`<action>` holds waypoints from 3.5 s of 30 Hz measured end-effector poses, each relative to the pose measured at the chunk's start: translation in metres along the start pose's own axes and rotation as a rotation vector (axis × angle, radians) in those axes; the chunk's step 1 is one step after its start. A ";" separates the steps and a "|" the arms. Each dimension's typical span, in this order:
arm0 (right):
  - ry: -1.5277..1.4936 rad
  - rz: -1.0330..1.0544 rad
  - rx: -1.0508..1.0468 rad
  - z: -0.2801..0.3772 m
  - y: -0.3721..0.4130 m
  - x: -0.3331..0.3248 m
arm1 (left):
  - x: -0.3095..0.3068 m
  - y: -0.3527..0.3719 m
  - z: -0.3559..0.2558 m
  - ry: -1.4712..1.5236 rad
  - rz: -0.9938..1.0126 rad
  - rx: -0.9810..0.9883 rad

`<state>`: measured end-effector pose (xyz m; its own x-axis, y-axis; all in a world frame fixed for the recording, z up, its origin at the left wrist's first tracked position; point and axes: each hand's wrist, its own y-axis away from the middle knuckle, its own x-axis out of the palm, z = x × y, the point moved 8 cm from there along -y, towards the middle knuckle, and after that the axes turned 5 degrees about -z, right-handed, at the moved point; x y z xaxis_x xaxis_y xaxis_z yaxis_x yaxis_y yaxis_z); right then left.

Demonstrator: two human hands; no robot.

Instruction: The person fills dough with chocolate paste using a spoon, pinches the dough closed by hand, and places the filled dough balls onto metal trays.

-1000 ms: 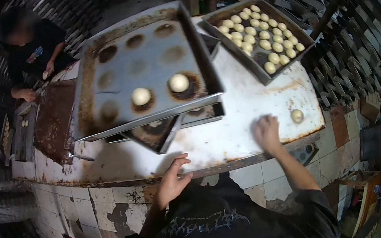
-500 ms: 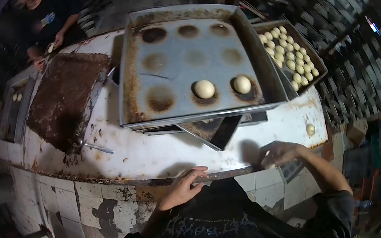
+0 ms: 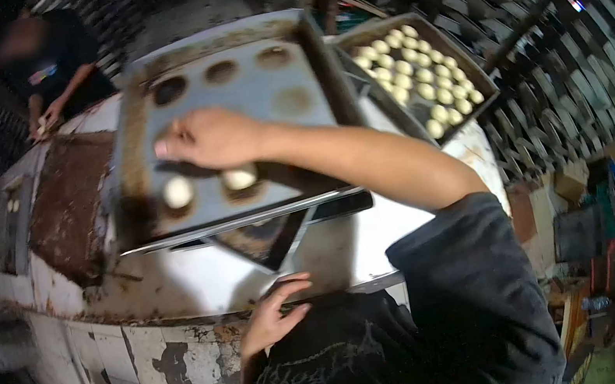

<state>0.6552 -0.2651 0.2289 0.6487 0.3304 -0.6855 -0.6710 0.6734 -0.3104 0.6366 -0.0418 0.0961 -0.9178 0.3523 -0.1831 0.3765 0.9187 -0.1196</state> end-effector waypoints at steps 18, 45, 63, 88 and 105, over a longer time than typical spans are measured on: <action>0.268 -0.628 0.418 -0.221 0.284 -0.252 | 0.125 -0.059 0.001 0.356 0.054 -0.266; 0.147 -0.326 -0.039 0.119 -0.046 0.403 | -0.165 0.365 0.029 0.994 -1.377 0.162; 0.900 0.388 -0.262 0.136 -0.302 0.459 | -0.417 0.284 0.044 0.963 -1.211 0.038; -0.318 -0.090 -0.519 0.287 -0.024 0.329 | -0.363 0.318 -0.049 1.507 -1.022 0.478; -0.698 0.303 0.198 0.219 0.064 0.348 | -0.188 0.326 -0.015 1.287 -1.049 0.205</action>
<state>0.9165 0.0383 0.1148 0.5670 0.8136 -0.1287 -0.8210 0.5709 -0.0078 0.9296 0.1946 0.1062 -0.2241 -0.3557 0.9073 -0.5123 0.8350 0.2008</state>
